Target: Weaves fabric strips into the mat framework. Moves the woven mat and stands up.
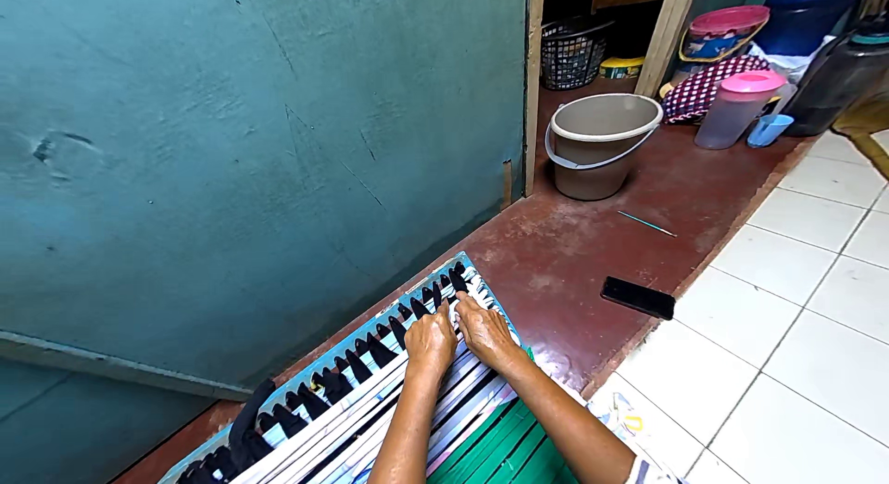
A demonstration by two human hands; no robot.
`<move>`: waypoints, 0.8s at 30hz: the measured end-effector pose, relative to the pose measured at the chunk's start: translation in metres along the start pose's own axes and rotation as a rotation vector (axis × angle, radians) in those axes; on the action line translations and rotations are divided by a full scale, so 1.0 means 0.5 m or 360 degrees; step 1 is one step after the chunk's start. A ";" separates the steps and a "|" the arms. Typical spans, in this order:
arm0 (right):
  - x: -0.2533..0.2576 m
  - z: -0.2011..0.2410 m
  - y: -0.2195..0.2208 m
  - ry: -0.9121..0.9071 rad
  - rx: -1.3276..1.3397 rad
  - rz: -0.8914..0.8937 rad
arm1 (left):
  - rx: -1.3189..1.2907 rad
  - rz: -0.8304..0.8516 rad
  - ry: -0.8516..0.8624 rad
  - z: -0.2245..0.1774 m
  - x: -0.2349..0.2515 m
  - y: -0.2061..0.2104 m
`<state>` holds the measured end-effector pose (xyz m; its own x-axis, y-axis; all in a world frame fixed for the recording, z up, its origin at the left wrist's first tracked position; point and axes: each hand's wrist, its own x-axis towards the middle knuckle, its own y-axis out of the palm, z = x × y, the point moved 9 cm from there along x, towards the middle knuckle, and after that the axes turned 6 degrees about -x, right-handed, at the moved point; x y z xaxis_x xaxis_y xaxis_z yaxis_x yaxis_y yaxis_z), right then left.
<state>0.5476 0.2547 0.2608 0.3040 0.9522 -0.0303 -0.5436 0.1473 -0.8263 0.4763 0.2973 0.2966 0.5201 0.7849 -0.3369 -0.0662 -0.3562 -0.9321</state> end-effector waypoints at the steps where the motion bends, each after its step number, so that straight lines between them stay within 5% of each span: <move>1: 0.000 0.002 0.000 0.0007 -0.0015 0.0038 | 0.0029 0.0000 0.0000 0.001 0.000 -0.004; 7: 0.016 0.002 0.003 -0.0032 0.0001 0.0134 | -0.0111 -0.0213 0.0107 0.007 0.004 -0.018; 12: 0.014 -0.012 0.007 -0.0254 0.0204 -0.0067 | -0.0066 -0.1293 0.0625 -0.016 -0.007 -0.038; 14: 0.008 -0.017 0.006 -0.0306 0.0249 -0.0100 | 0.0062 -0.1501 0.0746 -0.033 -0.006 -0.037; 24: 0.007 -0.021 0.008 -0.0295 0.0242 -0.0108 | 0.0187 -0.1538 0.0726 -0.056 0.007 -0.038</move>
<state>0.5545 0.2561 0.2514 0.2028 0.9694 0.1380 -0.6428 0.2381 -0.7281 0.5034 0.2928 0.3171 0.6631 0.4359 0.6085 0.4744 0.3840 -0.7921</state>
